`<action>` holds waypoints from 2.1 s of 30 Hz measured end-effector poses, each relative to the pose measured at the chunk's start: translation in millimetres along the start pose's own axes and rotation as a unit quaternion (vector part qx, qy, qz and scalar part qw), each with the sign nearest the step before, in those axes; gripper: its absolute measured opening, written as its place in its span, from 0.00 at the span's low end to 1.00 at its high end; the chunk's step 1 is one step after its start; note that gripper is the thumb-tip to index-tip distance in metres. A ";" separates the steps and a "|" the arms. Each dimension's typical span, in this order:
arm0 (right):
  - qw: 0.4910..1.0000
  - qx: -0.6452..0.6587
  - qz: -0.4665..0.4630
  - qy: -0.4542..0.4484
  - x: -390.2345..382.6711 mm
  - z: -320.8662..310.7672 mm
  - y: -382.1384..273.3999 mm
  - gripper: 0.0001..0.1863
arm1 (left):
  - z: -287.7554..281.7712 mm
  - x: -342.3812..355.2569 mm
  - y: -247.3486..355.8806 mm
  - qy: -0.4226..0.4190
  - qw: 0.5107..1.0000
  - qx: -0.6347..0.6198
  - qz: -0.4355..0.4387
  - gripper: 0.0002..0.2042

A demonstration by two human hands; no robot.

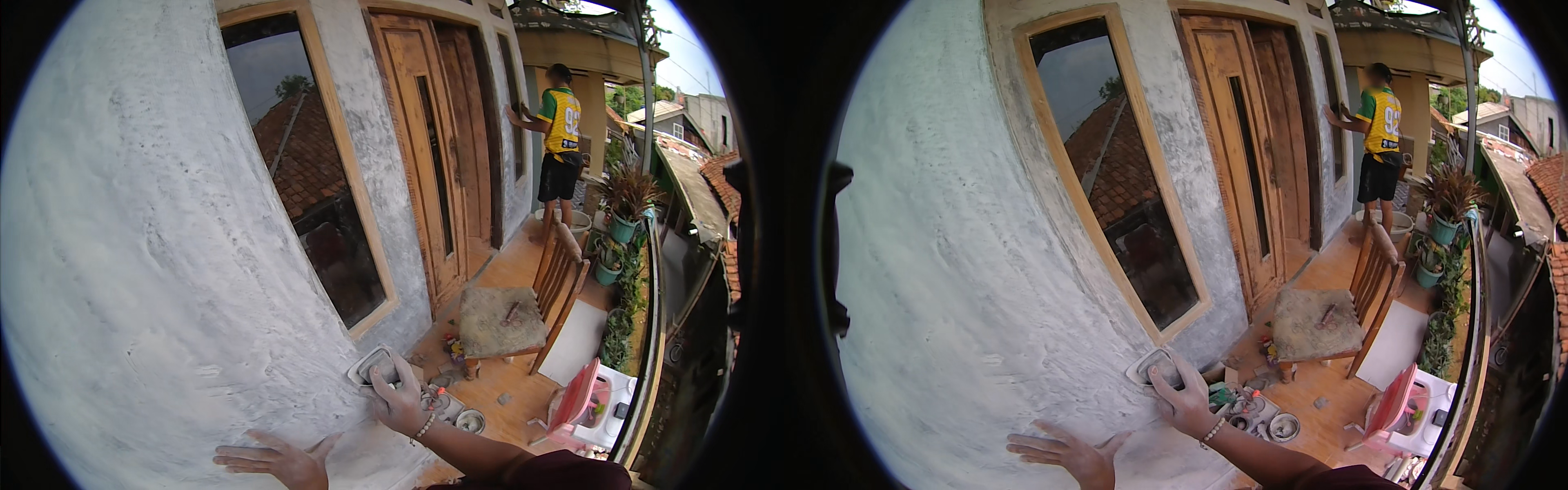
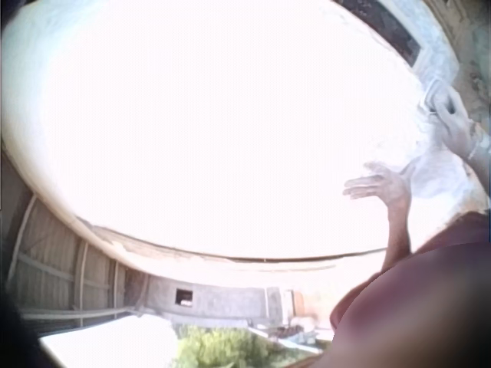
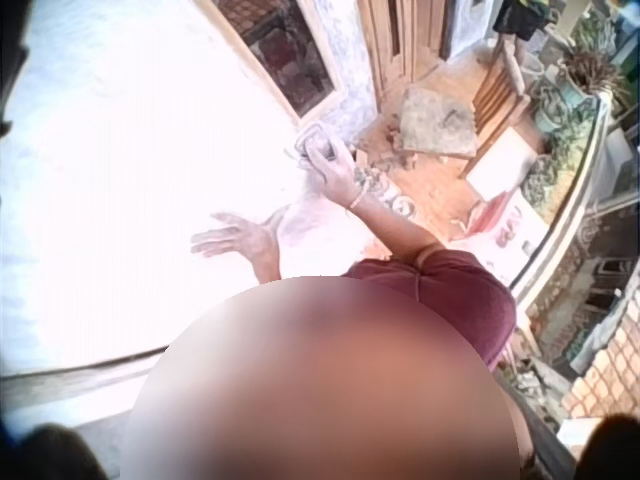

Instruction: The person smooths a large white wall surface using a sanding block held in the right hand while supporting with the left hand. The person moves the sanding block across different sections of the wall, including near a window frame and along the wall edge.

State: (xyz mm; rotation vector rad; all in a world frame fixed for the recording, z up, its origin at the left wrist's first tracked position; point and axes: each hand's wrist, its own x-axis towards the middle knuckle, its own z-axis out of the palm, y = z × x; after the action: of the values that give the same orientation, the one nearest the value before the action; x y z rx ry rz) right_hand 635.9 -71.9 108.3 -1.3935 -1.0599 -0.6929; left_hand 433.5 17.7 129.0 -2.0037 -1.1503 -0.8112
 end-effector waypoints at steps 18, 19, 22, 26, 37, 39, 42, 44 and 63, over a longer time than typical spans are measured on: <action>0.999 -0.045 0.016 0.004 -21.5 3.7 4.0 0.21 | 4.1 -2.6 -1.4 -0.005 0.999 -0.035 -0.006 0.79; 0.999 -0.044 -0.003 0.022 -16.8 5.1 4.1 0.21 | 3.9 -2.1 -1.1 0.001 0.999 -0.033 -0.006 0.79; 0.999 -0.043 -0.009 0.012 -20.7 6.3 7.4 0.21 | 3.3 -0.9 -0.4 0.010 1.000 -0.024 -0.009 0.79; 0.999 -0.032 -0.006 -0.026 -51.0 0.6 13.0 0.20 | 3.9 -1.6 0.1 0.011 1.000 0.005 -0.013 0.79; 1.000 -0.011 0.015 -0.021 -11.6 9.6 4.2 0.18 | -18.5 8.9 8.9 0.008 0.998 -0.009 -0.069 0.88; 1.000 -0.002 -0.013 -0.012 -18.2 7.4 1.4 0.18 | -20.2 9.6 9.0 0.007 0.998 -0.010 -0.069 0.88; 1.000 -0.003 -0.010 -0.030 -27.5 3.4 -1.6 0.18 | -18.1 7.3 7.0 -0.012 0.997 0.007 -0.075 0.89; 0.999 -0.004 -0.018 -0.031 -24.3 3.7 -2.7 0.18 | -14.1 4.1 5.7 -0.009 0.997 0.019 -0.070 0.89; 0.999 0.020 -0.040 0.031 9.3 20.2 -11.6 0.25 | 6.3 -3.2 -3.1 0.018 0.999 0.033 0.001 0.79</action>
State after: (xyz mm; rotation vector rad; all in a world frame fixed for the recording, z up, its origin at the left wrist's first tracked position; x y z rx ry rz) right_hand 625.7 -51.6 119.0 -1.2930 -1.0799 -0.7635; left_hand 430.5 22.4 123.7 -1.9281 -1.1402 -0.7948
